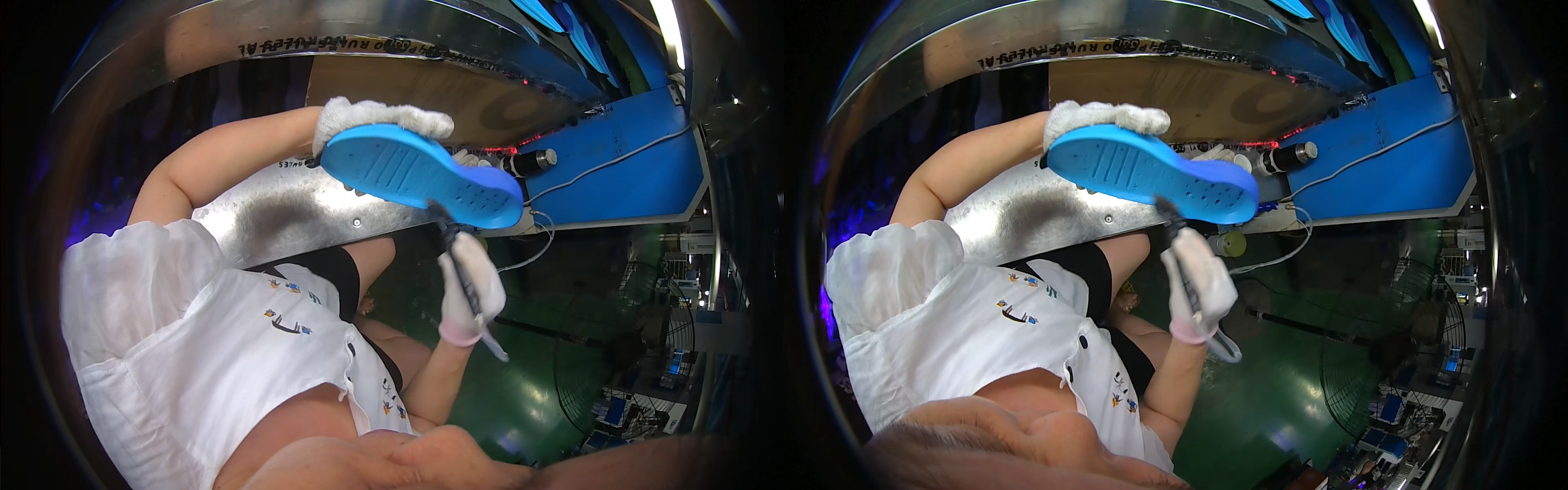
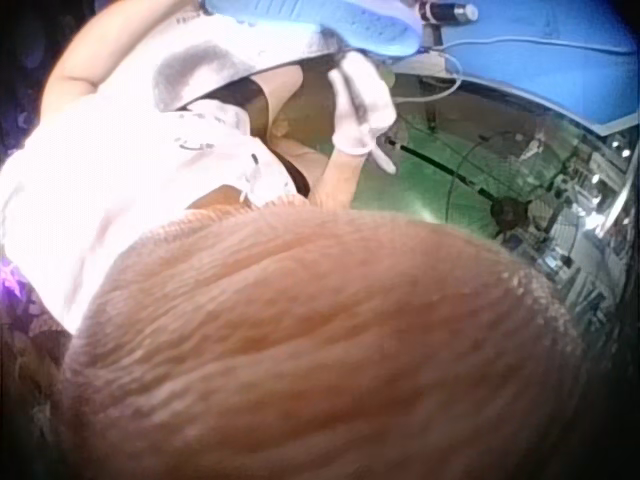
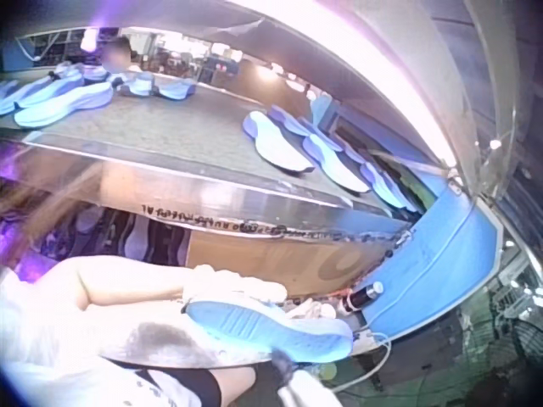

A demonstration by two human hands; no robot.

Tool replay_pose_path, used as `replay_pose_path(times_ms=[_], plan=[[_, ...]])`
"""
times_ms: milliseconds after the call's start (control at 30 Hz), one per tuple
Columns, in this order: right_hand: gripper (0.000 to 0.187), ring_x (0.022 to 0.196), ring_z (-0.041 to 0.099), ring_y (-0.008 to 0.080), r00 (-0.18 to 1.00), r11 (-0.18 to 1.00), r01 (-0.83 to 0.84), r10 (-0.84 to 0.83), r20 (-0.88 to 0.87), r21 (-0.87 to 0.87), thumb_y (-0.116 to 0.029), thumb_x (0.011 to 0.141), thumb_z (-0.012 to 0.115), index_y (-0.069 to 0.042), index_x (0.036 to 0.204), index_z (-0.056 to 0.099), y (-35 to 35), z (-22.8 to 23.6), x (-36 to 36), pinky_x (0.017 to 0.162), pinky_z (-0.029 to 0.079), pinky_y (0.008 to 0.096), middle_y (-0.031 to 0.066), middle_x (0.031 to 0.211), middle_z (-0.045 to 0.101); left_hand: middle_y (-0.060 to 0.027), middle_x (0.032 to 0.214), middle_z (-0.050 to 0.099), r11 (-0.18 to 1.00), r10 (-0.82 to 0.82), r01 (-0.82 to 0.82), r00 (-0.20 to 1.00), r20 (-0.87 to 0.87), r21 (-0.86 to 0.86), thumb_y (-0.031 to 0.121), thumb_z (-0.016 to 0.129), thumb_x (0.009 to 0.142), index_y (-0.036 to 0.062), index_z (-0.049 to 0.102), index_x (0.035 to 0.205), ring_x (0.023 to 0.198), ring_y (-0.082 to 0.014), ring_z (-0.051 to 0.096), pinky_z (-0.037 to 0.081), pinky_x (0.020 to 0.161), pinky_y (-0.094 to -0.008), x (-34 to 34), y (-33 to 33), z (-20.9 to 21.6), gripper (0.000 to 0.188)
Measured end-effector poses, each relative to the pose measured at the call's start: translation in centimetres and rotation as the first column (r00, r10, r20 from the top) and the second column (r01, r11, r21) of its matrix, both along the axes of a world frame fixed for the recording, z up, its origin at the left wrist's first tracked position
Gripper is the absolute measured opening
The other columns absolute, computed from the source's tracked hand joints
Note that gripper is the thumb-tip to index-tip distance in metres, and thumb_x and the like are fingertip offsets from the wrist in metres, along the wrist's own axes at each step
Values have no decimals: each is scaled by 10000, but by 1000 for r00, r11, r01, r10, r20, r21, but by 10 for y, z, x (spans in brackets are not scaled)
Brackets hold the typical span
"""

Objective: The person applies a black liquid to the outer edges of blue shoe soles using a handheld brush tool before placing the soles onto an overhead conveyor belt.

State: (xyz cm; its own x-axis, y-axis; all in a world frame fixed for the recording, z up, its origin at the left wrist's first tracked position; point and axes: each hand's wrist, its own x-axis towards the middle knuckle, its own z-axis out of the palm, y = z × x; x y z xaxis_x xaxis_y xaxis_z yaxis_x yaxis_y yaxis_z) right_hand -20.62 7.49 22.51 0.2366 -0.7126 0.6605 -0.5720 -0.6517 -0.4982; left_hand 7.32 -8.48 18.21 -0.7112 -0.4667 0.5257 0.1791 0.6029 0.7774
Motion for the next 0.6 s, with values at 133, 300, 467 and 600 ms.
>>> replay_pose_path(times_ms=[133, 300, 467, 600], plan=[[314, 975, 702, 284, 993, 996, -86, 88, -84, 25, 141, 696, 770, 41, 985, 698, 2, 1, -1, 869, 557, 358, 189, 1064, 713, -75, 1553, 350, 664, 19, -43, 999, 41, 746, 104, 920, 597, 118, 345, 1526, 1430, -213, 344, 347, 1164, -344, 3, 24, 17, 1092], [326, 831, 709, 285, 984, 997, -78, 77, 161, 3, 67, 665, 822, -2, 969, 725, -14, -18, -13, 740, 549, 332, 164, 978, 738, -59, 1318, 563, 260, 225, 55, 968, -115, 964, 338, 718, 909, 47, 497, 1400, 1195, -125, 549, 413, 1074, -289, -10, 51, 33, 612], [309, 849, 689, 260, 858, 975, -210, 219, 464, -72, 10, 786, 765, 23, 1070, 644, 6, -35, -5, 727, 560, 322, 234, 1065, 696, -142, 1261, 607, 530, 155, 301, 885, -440, 793, 660, 523, 911, 70, 484, 1402, 1045, -223, 632, 539, 890, -412, 23, 68, 92, 768], [289, 784, 662, 188, 791, 990, -116, 45, 610, 78, 67, 808, 653, 34, 1092, 617, 4, -40, 0, 615, 536, 252, 227, 1116, 678, -213, 1224, 594, 884, 459, -408, 852, -253, 230, 598, 511, 912, 82, 417, 1414, 1014, -309, 647, 568, 819, -424, 44, -3, 202, 726]])
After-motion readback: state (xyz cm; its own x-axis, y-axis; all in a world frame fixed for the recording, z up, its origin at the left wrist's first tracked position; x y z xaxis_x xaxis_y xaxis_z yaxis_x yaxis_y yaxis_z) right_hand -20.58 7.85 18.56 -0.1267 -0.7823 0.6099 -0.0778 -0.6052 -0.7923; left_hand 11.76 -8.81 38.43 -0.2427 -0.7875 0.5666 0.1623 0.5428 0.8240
